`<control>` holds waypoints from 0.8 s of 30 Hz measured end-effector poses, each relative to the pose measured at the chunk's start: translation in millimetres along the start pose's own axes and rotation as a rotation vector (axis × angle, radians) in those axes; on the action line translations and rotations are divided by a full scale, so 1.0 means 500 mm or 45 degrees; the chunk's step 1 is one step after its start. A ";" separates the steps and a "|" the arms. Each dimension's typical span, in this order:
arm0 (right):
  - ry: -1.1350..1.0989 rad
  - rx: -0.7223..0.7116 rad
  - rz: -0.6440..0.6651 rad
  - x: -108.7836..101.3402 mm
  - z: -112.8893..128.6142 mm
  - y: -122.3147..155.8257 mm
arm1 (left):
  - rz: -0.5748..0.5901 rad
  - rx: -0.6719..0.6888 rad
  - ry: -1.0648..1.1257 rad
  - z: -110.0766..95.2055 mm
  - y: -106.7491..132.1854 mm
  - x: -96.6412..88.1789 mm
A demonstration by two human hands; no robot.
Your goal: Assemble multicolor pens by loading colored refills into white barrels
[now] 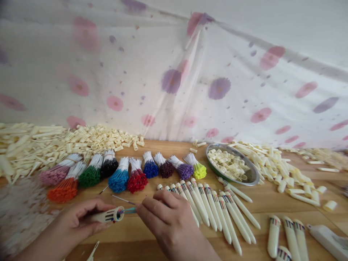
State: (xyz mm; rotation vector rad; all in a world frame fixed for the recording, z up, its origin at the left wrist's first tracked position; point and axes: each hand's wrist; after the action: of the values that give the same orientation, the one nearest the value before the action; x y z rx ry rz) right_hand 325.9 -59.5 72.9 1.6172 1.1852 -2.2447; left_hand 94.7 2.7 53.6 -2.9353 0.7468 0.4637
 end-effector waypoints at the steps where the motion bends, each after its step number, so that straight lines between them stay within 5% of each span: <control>1: -0.001 0.000 -0.005 0.000 0.000 0.001 | -0.001 -0.007 -0.011 -0.003 -0.001 0.000; 15: -0.376 0.225 -0.204 0.020 0.016 -0.020 | -0.098 0.203 -0.306 0.026 0.011 -0.004; 24: -0.454 0.178 -0.302 0.034 0.025 -0.020 | -0.140 0.217 -0.386 0.029 0.028 -0.002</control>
State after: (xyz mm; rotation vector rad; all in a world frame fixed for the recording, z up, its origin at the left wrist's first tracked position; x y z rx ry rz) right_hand 304.2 -55.0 65.0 1.0919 1.1960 -2.6716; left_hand 83.1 -7.1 40.3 -2.6471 0.5530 0.7699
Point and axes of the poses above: each hand's wrist, its own y-axis away from the middle knuckle, its own x-axis out of the palm, z = x × y, and after that the axes turned 3 degrees about z, right-handed
